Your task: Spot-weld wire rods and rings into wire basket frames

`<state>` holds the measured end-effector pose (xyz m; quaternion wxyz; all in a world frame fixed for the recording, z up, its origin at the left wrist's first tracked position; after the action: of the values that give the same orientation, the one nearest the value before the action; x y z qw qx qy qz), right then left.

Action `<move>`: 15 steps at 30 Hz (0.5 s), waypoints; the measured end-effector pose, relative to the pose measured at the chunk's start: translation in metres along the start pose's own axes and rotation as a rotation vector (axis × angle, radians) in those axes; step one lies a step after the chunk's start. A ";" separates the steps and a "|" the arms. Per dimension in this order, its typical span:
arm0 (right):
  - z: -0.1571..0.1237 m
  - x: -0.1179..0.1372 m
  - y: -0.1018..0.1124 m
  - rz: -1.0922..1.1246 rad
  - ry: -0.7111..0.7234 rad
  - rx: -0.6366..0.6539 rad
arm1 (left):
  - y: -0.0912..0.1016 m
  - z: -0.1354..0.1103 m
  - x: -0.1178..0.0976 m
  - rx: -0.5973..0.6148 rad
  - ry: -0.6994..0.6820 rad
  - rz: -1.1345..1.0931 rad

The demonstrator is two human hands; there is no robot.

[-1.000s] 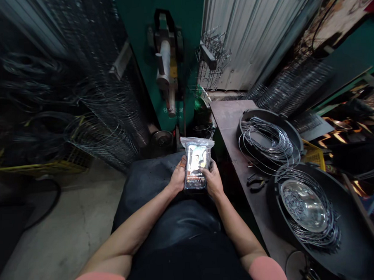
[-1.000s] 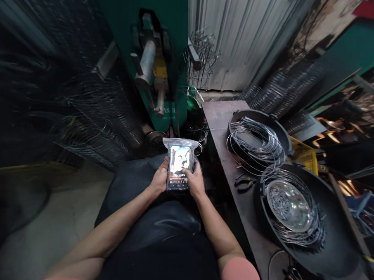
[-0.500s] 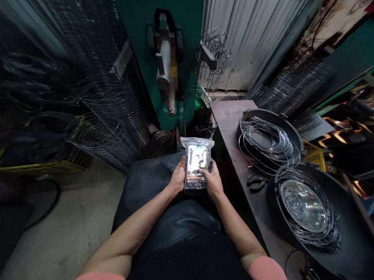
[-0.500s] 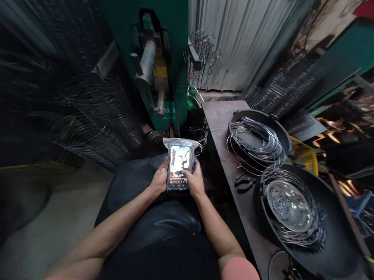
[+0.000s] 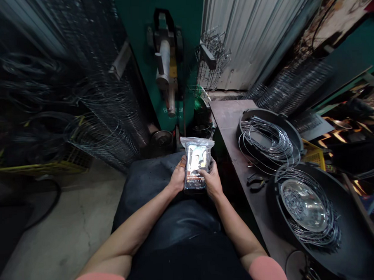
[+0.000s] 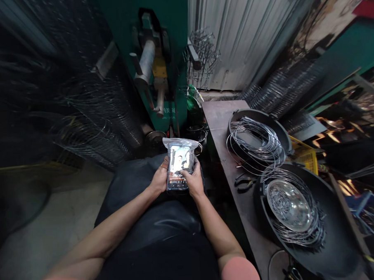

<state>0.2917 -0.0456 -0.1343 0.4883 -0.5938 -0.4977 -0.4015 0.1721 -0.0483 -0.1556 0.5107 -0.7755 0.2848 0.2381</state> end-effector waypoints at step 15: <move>-0.002 0.002 -0.001 -0.007 -0.012 0.009 | -0.002 -0.003 -0.003 -0.012 0.011 -0.010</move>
<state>0.2908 -0.0467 -0.1317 0.4866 -0.5924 -0.5043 -0.3974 0.1715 -0.0501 -0.1514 0.5055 -0.7813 0.2823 0.2331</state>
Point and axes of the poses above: each hand's wrist, its own z-axis towards the middle knuckle, its own y-axis out of the back of the hand, x = y × z, the point moved 6 cm from there along z, towards the middle knuckle, and after that the axes turned 7 degrees about -y, right-handed, at the moved point
